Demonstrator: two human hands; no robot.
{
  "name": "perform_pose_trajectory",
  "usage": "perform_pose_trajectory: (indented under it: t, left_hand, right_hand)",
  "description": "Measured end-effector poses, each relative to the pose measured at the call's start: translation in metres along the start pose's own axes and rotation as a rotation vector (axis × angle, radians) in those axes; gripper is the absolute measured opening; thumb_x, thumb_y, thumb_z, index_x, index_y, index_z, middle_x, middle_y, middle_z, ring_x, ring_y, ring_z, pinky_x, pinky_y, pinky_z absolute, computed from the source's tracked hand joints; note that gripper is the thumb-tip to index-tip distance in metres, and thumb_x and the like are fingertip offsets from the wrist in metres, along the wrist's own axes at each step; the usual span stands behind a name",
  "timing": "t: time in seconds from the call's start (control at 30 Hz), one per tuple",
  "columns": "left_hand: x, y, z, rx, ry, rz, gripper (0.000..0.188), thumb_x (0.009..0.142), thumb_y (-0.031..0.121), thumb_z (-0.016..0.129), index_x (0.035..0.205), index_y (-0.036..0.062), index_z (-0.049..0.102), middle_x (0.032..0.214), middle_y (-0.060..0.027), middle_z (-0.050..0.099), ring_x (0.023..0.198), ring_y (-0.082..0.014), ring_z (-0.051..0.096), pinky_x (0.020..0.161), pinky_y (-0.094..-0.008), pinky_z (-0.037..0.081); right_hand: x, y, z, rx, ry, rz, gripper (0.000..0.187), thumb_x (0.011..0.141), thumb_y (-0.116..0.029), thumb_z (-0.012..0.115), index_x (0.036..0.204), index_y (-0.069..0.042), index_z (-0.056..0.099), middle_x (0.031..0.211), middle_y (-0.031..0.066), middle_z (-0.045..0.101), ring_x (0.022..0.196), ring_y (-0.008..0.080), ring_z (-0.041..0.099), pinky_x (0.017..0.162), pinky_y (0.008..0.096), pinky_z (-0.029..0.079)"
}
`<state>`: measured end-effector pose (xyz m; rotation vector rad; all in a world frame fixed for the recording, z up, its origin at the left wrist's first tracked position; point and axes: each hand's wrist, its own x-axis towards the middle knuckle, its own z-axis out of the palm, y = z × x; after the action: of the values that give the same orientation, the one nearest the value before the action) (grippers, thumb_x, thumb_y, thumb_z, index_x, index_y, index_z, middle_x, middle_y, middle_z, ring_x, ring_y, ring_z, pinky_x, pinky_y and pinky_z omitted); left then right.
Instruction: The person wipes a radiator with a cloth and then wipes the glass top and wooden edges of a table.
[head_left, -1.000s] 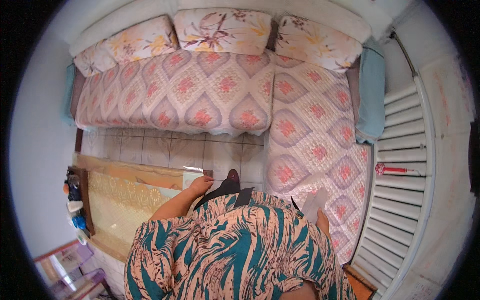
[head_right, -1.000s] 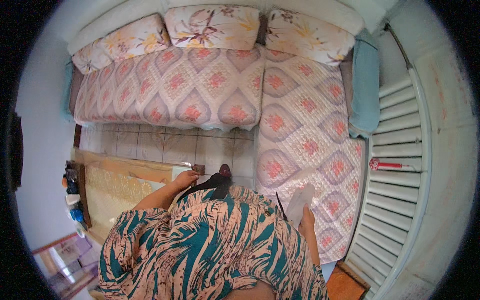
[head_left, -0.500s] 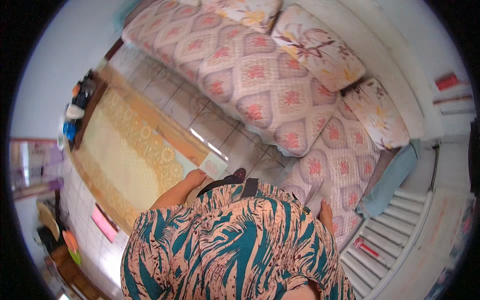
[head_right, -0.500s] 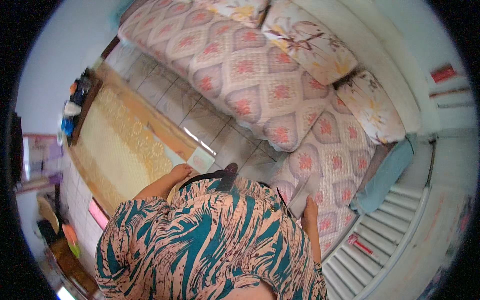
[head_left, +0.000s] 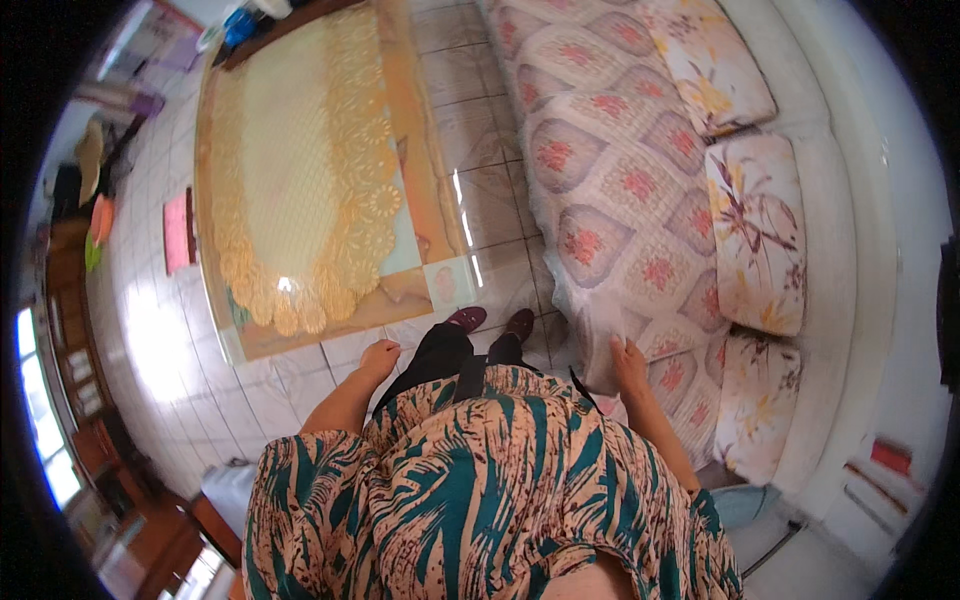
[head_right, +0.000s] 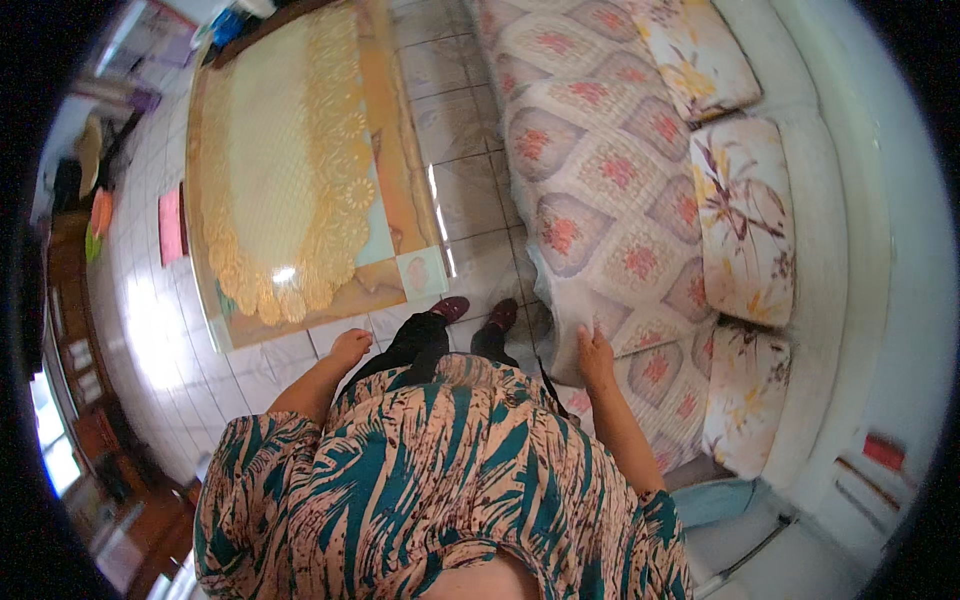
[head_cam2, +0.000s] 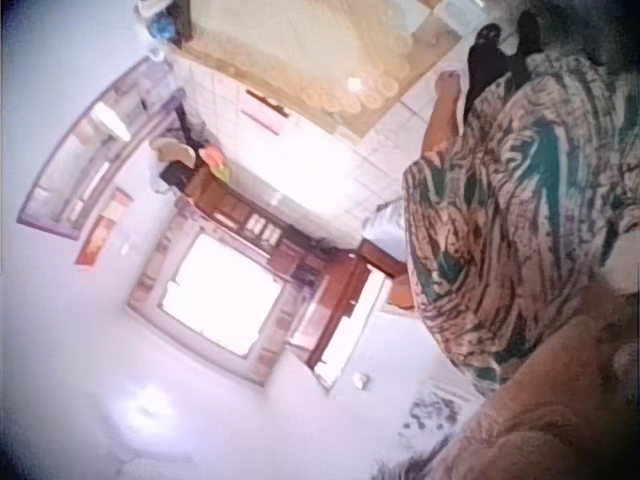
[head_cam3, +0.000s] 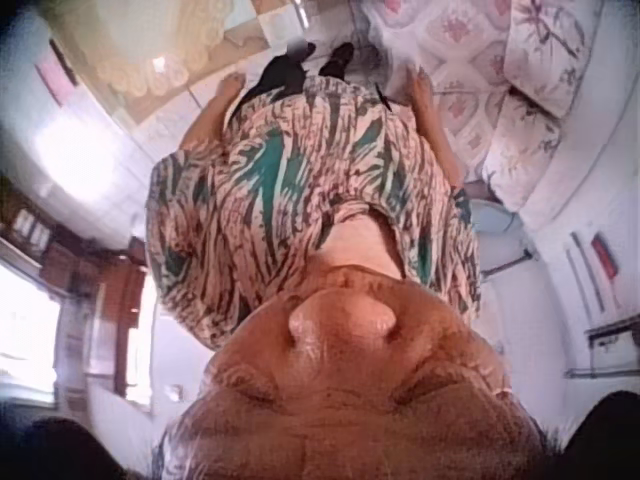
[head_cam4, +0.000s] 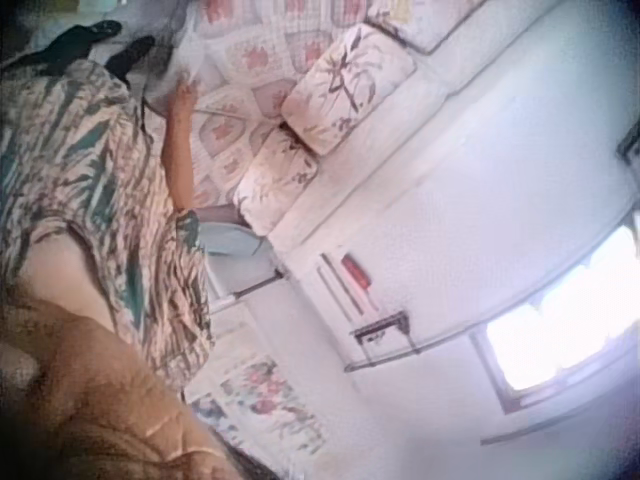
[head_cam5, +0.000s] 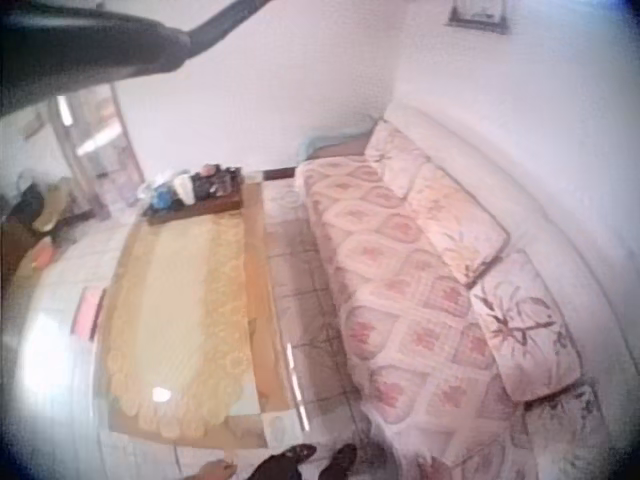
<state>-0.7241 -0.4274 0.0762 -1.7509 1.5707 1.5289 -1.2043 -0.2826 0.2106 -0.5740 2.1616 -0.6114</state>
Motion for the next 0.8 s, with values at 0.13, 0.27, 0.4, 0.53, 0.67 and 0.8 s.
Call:
perform_pose_trajectory:
  t: [0.13,0.27,0.4,0.53,0.67,0.8]
  left_hand:
    - [-0.020,0.006,0.003,-0.068,-0.110,-0.141,0.036,0.081,0.035,0.054,0.098,0.0090,0.071,0.096,-0.0147,0.069,0.094,-0.0323,0.065,0.084,-0.0405,0.049]
    - [-0.043,-0.022,0.037,-0.231,-0.040,-0.103,0.037,0.082,0.036,0.056,0.103,0.0075,0.070,0.092,-0.0142,0.070,0.089,-0.0303,0.067,0.081,-0.0384,0.050]
    - [-0.053,-0.025,0.077,-0.605,0.050,-0.282,0.037,0.084,0.032,0.058,0.109,0.0071,0.068,0.092,-0.0146,0.070,0.082,-0.0262,0.067,0.074,-0.0365,0.051]
    - [-0.086,-0.070,0.097,-0.458,0.075,-0.092,0.034,0.087,0.026,0.055,0.114,0.0072,0.065,0.095,-0.0087,0.069,0.074,-0.0226,0.064,0.066,-0.0349,0.051]
    - [-0.100,-0.066,0.107,-0.312,0.109,-0.156,0.033,0.089,0.024,0.053,0.112,0.0028,0.063,0.092,-0.0048,0.066,0.073,-0.0208,0.061,0.066,-0.0356,0.050]
    - [-0.095,-0.023,0.066,-0.841,0.220,-0.499,0.033,0.090,0.022,0.056,0.114,0.0002,0.061,0.093,-0.0082,0.067,0.075,-0.0190,0.062,0.065,-0.0330,0.050]
  right_hand:
    - [0.064,-0.085,0.024,-0.324,-0.165,-0.155,0.048,0.093,-0.040,0.052,0.111,0.004,0.058,0.096,0.0273,0.063,0.092,0.0427,0.060,0.080,0.0436,0.045]
    - [0.103,-0.170,0.069,-0.454,-0.355,-0.250,0.045,0.094,-0.041,0.049,0.105,0.001,0.059,0.092,0.0246,0.063,0.090,0.0432,0.059,0.077,0.0461,0.046]
    - [0.128,-0.206,0.113,-0.664,-0.362,-0.575,0.046,0.093,-0.046,0.049,0.106,-0.004,0.059,0.091,0.0185,0.064,0.088,0.0409,0.060,0.074,0.0481,0.047]
    - [0.119,-0.300,0.157,-0.745,-0.516,-0.649,0.052,0.091,-0.050,0.050,0.117,-0.005,0.055,0.103,0.0177,0.063,0.095,0.0381,0.060,0.079,0.0465,0.048]
    - [0.114,-0.328,0.185,-0.764,-0.496,-0.861,0.061,0.090,-0.050,0.052,0.130,-0.004,0.047,0.117,0.0170,0.058,0.105,0.0356,0.058,0.087,0.0448,0.048]
    - [0.145,-0.335,0.192,-0.812,-0.648,-0.668,0.058,0.089,-0.046,0.054,0.130,-0.005,0.048,0.117,0.0179,0.059,0.106,0.0363,0.058,0.088,0.0450,0.047]
